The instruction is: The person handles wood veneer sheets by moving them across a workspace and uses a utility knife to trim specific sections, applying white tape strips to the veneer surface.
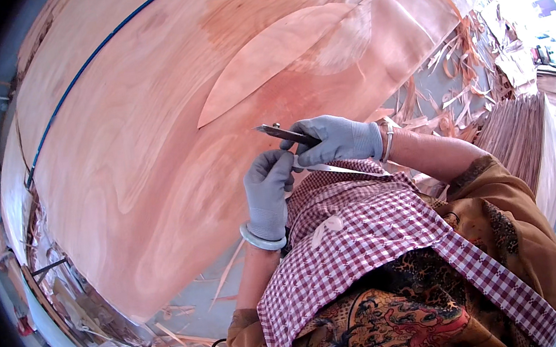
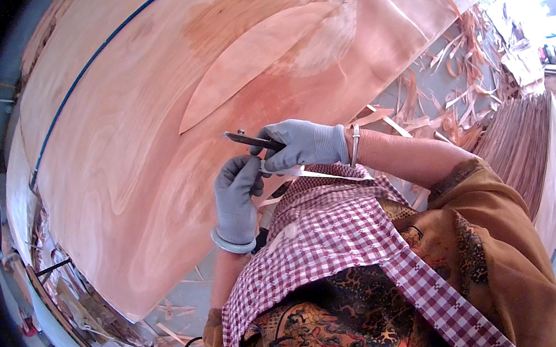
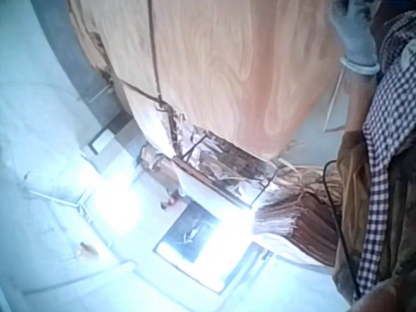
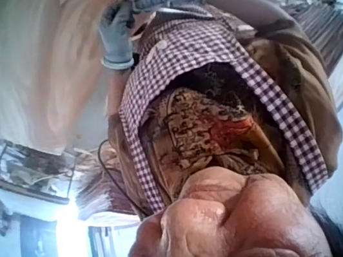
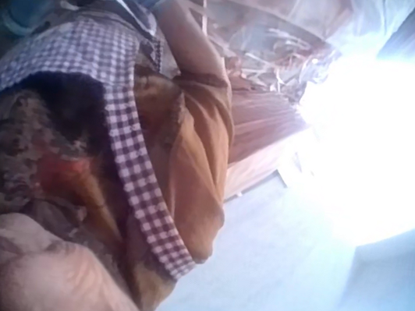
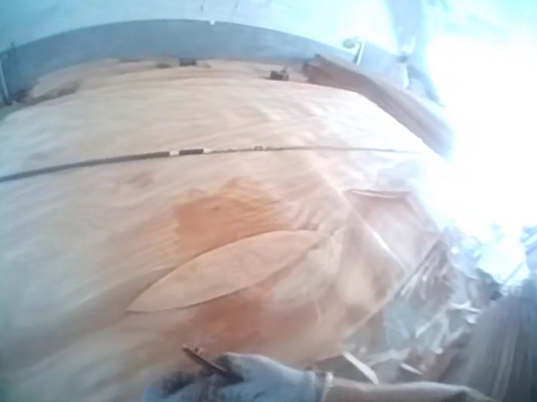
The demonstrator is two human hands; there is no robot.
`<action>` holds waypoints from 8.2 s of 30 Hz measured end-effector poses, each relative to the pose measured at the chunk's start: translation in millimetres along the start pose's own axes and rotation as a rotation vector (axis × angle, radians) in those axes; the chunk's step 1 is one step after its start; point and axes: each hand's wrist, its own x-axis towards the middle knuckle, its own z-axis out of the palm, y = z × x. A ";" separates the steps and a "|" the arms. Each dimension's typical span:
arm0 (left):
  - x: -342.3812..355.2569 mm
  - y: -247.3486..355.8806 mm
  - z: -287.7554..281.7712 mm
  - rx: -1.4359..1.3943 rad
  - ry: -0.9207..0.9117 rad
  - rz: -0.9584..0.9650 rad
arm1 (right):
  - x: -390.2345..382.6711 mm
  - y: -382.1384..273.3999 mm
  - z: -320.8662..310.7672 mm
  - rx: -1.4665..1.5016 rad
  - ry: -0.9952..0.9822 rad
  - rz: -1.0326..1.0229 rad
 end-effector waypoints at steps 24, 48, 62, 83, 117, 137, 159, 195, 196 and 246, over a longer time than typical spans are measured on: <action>-5.7 -24.0 -27.0 -0.171 0.099 0.086 | 0.3 -15.3 19.1 0.051 0.020 -0.023; -50.1 15.6 -78.3 -0.019 -0.270 -0.005 | 7.9 -30.4 48.0 -0.137 -0.198 -0.101; -91.3 38.4 -116.2 0.290 0.205 0.206 | 9.8 -42.3 57.9 0.119 -0.121 -0.047; -69.8 3.7 -72.1 -0.015 0.275 0.337 | 17.4 -39.2 91.3 -0.141 -0.047 -0.186; -27.5 -11.1 -79.6 0.580 0.565 0.784 | 7.5 -35.6 60.1 -0.081 -0.139 -0.120; 106.7 16.2 -98.9 1.243 0.732 0.683 | 105.8 -16.9 5.6 -0.129 0.293 0.113; 50.4 2.7 -100.1 1.669 0.214 0.722 | 102.0 -0.8 -1.0 -0.105 0.054 0.126; 99.5 30.8 -11.9 1.572 0.219 0.990 | -161.1 -53.5 -192.5 -0.151 0.596 -0.023; 102.8 36.9 7.3 1.588 0.162 0.988 | -167.9 -47.7 -197.6 -0.054 0.616 -0.024; 288.6 18.1 205.4 1.785 -0.273 0.955 | -50.6 9.1 -278.9 0.302 0.423 -0.089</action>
